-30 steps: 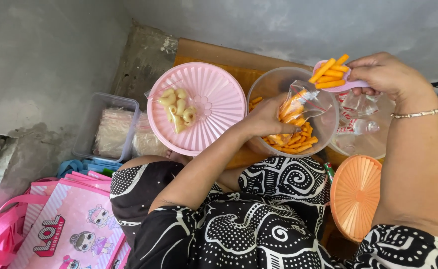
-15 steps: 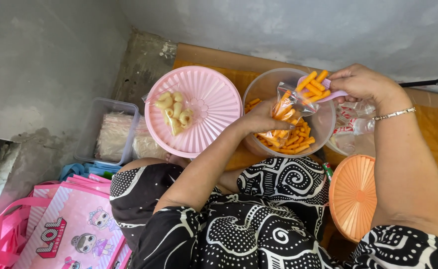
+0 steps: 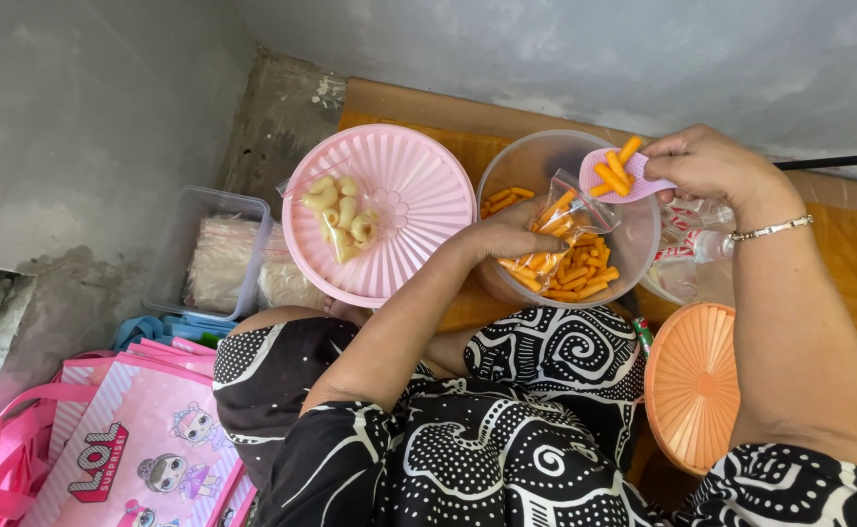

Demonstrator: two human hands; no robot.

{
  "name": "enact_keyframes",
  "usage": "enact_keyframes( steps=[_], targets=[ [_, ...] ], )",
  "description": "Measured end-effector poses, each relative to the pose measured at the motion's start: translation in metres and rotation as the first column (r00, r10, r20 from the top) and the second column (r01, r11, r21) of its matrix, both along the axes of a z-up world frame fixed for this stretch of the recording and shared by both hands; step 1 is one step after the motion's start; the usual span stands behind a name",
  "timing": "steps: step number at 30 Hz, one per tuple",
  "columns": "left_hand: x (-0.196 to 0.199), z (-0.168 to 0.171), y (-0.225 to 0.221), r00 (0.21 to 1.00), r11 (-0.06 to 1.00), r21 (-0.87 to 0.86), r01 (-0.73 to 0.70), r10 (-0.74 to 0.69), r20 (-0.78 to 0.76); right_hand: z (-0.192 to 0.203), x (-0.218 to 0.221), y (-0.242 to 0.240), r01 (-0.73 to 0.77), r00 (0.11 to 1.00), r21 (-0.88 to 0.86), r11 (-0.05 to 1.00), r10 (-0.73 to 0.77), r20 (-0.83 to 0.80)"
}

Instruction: The person scoops light-colored shell-shaped snacks from a clear container into small plastic bags using a pink scoop, then ties the bags closed. They repeat the process with orange stick-shaped snacks from a second container, filling and tying additional bags.

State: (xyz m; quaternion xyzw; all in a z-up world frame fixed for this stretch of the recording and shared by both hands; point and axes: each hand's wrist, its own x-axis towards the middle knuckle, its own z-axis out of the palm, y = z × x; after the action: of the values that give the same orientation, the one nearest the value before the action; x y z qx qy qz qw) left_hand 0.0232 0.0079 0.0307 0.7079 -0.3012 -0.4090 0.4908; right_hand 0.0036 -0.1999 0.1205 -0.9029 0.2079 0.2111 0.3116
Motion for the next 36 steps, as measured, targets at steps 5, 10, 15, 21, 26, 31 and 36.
enact_keyframes(
  steps=[5,10,15,21,26,31,36],
  targets=[
    [-0.001,-0.001,0.0,0.998,1.0,0.003,0.019,-0.019,0.064,0.0,-0.003,0.011,-0.064,0.995,-0.052,0.997,0.059,-0.083],
    [0.001,-0.001,0.0,0.998,1.0,-0.002,0.02,-0.019,0.062,0.003,-0.006,0.023,-0.232,0.965,-0.101,0.967,0.216,-0.15],
    [0.005,-0.018,-0.003,0.997,0.98,-0.199,-0.02,0.006,-0.073,0.025,-0.02,0.058,-0.483,0.875,-0.557,0.675,0.372,-0.308],
    [0.008,-0.029,0.001,0.996,0.823,-0.567,-0.021,-0.032,-0.083,0.042,-0.036,0.058,-0.426,0.884,-0.754,0.5,0.408,-0.229],
    [0.003,-0.019,0.001,0.993,0.885,-0.452,-0.113,0.114,-0.026,0.054,-0.049,0.059,-0.326,0.915,-0.797,0.508,0.38,-0.133],
    [-0.005,-0.005,0.0,0.994,0.872,-0.477,-0.108,0.09,-0.06,0.059,-0.055,0.08,-0.422,0.879,-0.764,0.488,0.426,-0.214],
    [-0.006,-0.008,0.0,0.996,0.868,-0.494,-0.058,0.08,0.024,0.07,-0.061,0.079,-0.383,0.894,-0.781,0.493,0.411,-0.179]
  ],
)
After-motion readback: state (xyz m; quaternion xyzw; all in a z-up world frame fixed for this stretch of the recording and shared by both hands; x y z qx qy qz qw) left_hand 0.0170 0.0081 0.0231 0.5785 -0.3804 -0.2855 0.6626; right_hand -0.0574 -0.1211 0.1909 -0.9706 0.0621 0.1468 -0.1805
